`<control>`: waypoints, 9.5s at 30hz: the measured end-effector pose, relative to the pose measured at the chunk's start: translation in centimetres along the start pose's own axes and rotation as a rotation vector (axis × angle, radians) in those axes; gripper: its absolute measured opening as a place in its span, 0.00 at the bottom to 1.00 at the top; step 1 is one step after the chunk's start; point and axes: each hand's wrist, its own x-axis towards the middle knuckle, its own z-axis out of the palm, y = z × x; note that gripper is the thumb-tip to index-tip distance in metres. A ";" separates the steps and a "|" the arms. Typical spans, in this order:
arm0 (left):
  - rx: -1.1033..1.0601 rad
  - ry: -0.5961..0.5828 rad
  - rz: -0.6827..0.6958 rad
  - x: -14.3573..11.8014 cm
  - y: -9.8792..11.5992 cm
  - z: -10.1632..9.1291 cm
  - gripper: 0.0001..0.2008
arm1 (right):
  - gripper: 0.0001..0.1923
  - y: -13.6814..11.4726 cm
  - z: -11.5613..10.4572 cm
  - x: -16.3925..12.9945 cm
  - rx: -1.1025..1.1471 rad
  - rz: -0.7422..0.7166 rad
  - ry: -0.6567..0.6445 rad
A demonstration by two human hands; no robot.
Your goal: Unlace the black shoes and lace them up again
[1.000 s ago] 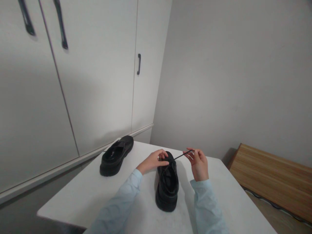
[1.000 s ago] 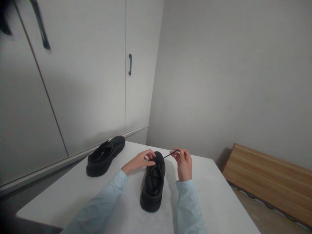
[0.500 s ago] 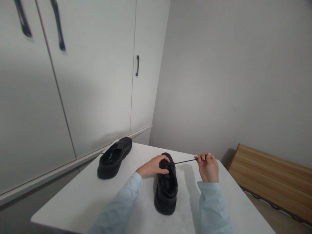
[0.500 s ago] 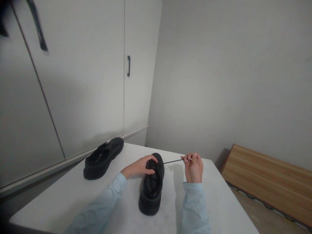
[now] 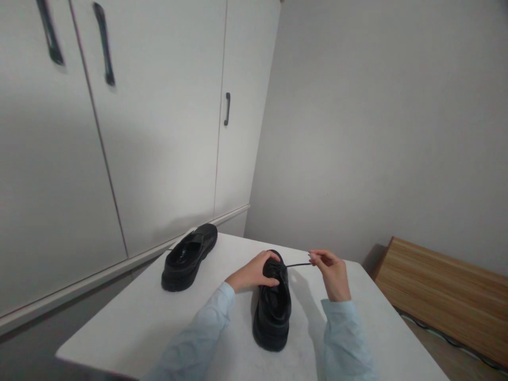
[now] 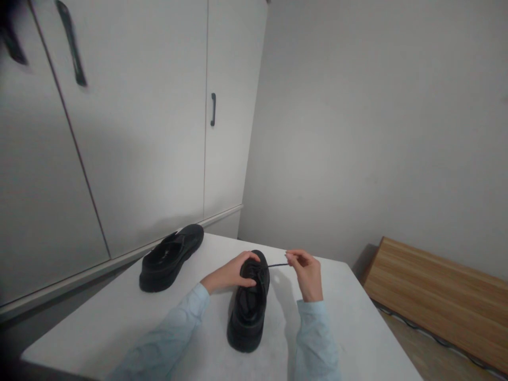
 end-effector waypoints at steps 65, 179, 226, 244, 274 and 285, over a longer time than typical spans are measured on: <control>-0.530 0.171 0.014 -0.1 2.4 -2.6 0.10 | 0.38 2.8 2.3 -1.4 -0.193 0.209 -0.760; 0.245 0.261 -0.041 0.4 0.8 -0.2 0.09 | 0.17 4.3 4.7 -1.1 -0.322 -0.031 -0.296; 0.177 0.256 -0.344 0.4 0.8 1.2 0.09 | 0.17 3.8 4.7 -1.7 0.397 0.593 -0.226; -0.032 0.188 -0.557 0.3 -0.7 0.3 0.09 | 0.12 4.8 4.6 -1.5 0.191 0.606 -0.233; 0.266 0.094 -0.088 0.3 2.1 -0.2 0.08 | 0.12 1.9 5.0 -1.6 -0.255 -0.005 -0.394; 0.023 0.003 -0.279 -0.1 1.8 0.2 0.07 | 0.10 2.0 5.0 -1.9 -0.245 0.090 -0.486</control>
